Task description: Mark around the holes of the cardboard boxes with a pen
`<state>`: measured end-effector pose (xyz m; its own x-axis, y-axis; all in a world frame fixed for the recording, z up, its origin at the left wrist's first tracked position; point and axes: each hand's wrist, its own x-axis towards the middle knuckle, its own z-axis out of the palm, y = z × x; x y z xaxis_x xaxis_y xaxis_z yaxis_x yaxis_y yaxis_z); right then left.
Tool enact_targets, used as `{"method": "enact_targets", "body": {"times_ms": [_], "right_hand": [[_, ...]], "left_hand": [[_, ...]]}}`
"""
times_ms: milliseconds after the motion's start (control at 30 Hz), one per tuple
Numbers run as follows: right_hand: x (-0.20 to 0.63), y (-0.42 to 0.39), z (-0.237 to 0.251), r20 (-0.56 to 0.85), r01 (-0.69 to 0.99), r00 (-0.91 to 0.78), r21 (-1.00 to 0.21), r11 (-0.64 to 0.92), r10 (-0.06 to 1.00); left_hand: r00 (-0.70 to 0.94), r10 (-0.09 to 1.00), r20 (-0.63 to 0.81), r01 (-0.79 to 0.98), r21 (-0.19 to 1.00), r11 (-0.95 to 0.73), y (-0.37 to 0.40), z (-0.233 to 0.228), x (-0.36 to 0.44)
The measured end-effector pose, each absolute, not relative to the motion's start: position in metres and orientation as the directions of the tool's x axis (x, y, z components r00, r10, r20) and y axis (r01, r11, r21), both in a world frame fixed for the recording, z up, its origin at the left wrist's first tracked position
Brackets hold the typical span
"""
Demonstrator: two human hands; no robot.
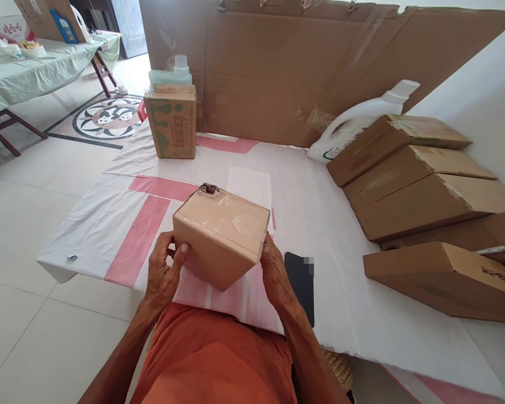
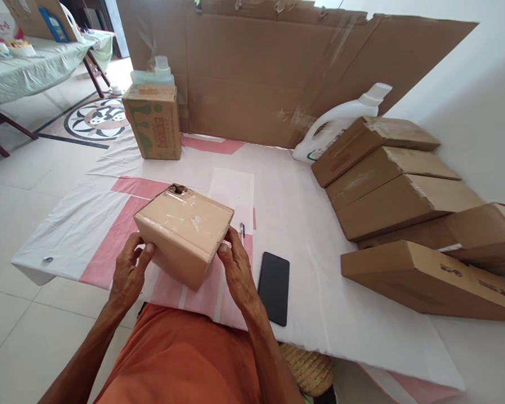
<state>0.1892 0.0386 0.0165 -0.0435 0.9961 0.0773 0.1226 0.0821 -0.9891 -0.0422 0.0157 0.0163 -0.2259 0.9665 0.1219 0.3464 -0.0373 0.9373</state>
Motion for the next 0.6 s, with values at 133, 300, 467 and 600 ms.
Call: {"method": "enact_targets", "body": {"times_ms": [133, 300, 467, 600], "right_hand": [[0.194, 0.037, 0.02, 0.047, 0.137, -0.02, -0.989, 0.049, 0.999], [0.198, 0.038, 0.02, -0.149, 0.145, -0.06, -0.98, -0.139, 0.987], [0.199, 0.036, 0.016, -0.184, 0.109, -0.062, -0.978, -0.176, 0.981], [0.198, 0.025, 0.024, -0.09, 0.085, -0.037, -0.993, -0.086, 0.995]], "left_hand": [[-0.213, 0.96, 0.184, 0.421, 0.904, -0.08, 0.011, 0.032, -0.047], [-0.183, 0.978, 0.1, 0.401, 0.916, -0.019, 0.004, 0.037, -0.044], [-0.181, 0.983, -0.001, 0.319, 0.946, 0.06, 0.002, 0.032, -0.039], [-0.224, 0.974, 0.001, 0.306, 0.949, 0.069, 0.008, 0.027, -0.048]]}}
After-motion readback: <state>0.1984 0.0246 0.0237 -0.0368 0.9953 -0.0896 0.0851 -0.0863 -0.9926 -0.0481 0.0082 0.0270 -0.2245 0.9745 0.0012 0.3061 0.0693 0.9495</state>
